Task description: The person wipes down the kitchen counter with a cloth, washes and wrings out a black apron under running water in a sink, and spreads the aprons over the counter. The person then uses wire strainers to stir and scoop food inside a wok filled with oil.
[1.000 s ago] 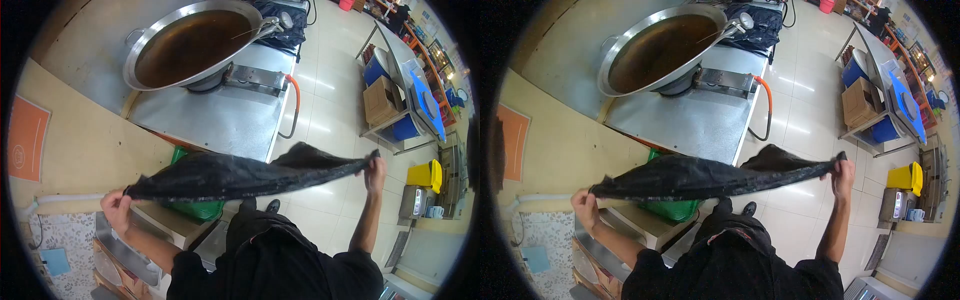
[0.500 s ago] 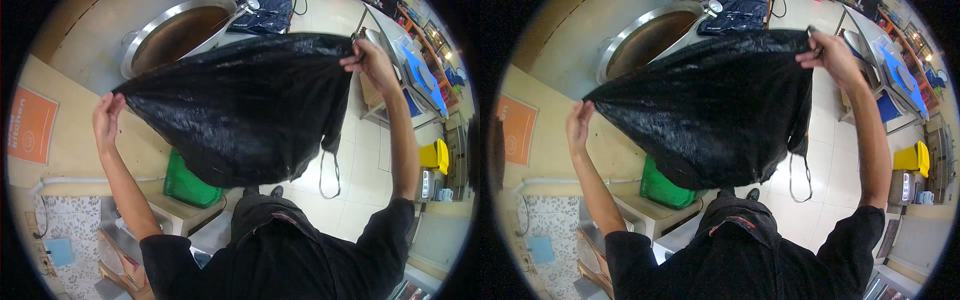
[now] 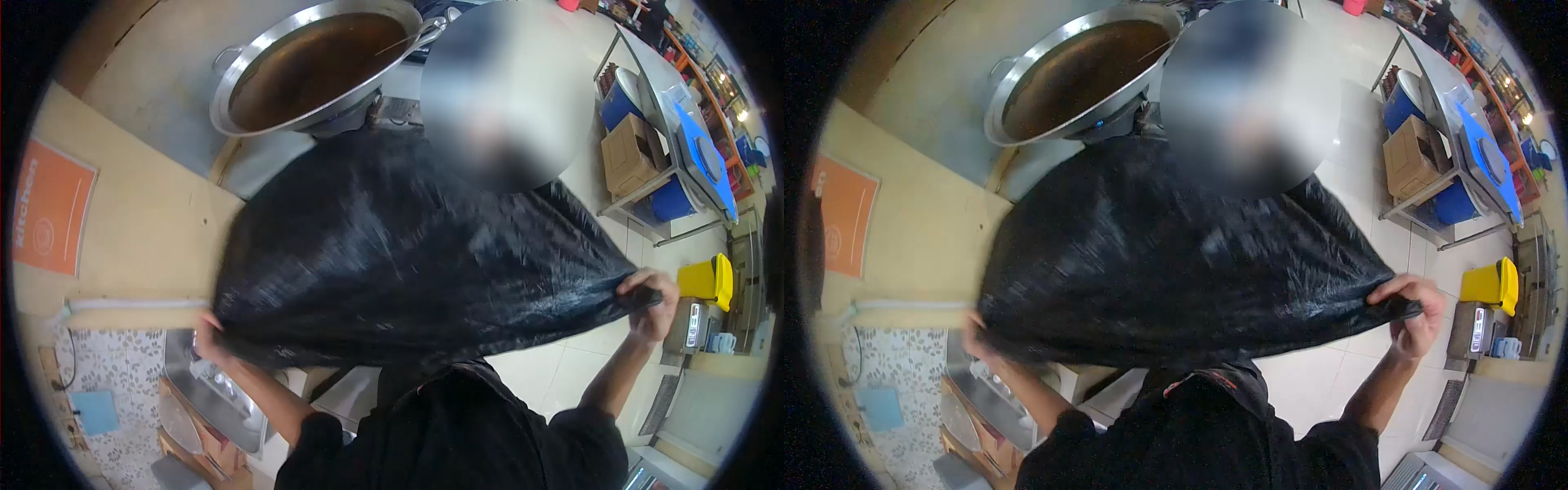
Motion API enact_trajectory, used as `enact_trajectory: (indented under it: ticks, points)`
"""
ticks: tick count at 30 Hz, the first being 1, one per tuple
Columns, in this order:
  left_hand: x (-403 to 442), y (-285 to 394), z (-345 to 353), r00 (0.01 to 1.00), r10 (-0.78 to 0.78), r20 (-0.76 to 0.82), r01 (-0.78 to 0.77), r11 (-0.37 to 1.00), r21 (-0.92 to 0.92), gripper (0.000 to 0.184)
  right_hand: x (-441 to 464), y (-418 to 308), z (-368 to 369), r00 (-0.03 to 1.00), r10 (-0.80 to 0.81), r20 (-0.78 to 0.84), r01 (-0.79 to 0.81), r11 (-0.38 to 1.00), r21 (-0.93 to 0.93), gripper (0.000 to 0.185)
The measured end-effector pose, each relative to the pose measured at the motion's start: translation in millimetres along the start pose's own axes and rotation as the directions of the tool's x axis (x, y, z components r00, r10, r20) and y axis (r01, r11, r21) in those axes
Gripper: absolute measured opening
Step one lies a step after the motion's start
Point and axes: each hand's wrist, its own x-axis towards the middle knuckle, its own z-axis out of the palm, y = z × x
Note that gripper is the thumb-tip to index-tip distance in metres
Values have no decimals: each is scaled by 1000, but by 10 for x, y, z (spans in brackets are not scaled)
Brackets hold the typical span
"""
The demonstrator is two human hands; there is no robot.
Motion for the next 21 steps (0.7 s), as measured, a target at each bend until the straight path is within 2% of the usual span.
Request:
enact_trajectory:
  ticks: [1,2,3,4,5,6,7,8,9,10,11,12,13,14,15,16,17,18,19,21]
  points:
    - [-272,-28,77,981,-162,102,171,982,-77,18,-45,48,33,994,102,-42,-101,995,22,47]
    - [-506,16,229,893,-407,192,421,906,-39,14,-75,165,79,978,126,-165,-103,984,144,43]
    - [-744,-78,438,778,-597,198,619,782,-73,7,-111,309,114,946,159,-284,-84,962,258,38]
    - [-810,-377,420,448,-778,441,734,602,315,6,-123,498,34,848,318,-424,-127,899,420,31]
    - [-925,-440,792,219,-864,453,561,491,667,7,-109,664,-52,705,478,-524,-126,811,571,25]
    - [-1105,-495,1109,174,-748,640,343,655,673,15,48,793,-65,639,499,-586,-75,798,598,19]
    - [-1159,-435,1505,-19,-725,688,207,671,712,24,297,886,-101,570,510,-644,-14,790,613,16]
    - [-1344,-674,1712,-143,-548,824,16,832,555,34,533,932,-91,559,427,-711,-22,864,502,16]
    - [-1310,-620,1999,-318,-484,815,-124,874,471,38,734,930,-36,550,337,-764,-31,923,384,18]
    - [-1144,-496,2355,-483,-431,762,-250,902,352,41,885,750,26,744,428,-513,-56,805,590,20]
    - [-917,-318,2712,-514,-461,723,-297,887,354,44,992,506,52,876,434,-211,-141,648,749,25]
    - [-793,-423,2952,-382,-386,840,-219,920,323,41,1008,333,8,919,385,-81,-238,708,665,27]
    - [-624,-290,3253,57,66,996,-113,992,-59,38,989,164,-58,933,355,59,-326,763,559,31]
    - [-317,179,3610,208,46,977,40,998,-55,30,960,-17,-115,916,344,205,-400,808,434,35]
    - [-112,525,3892,299,142,944,59,984,-167,36,916,-218,-126,890,344,298,-425,863,274,40]
    - [20,858,4145,280,395,875,-72,918,-391,38,879,-449,-72,854,354,382,-442,880,174,39]
    - [43,1102,4396,233,618,751,-194,786,-587,40,879,-669,-105,737,398,546,-503,863,50,35]
    - [-114,1255,4668,120,694,710,-107,720,-685,45,913,-826,-128,631,357,688,-426,901,-76,29]
    - [-371,1442,4888,12,761,649,-7,649,-761,50,867,-979,-158,586,357,727,-374,915,-148,26]
    - [-1158,1506,5222,-145,795,589,341,599,-725,60,717,-1242,-350,570,388,724,-327,916,-233,25]
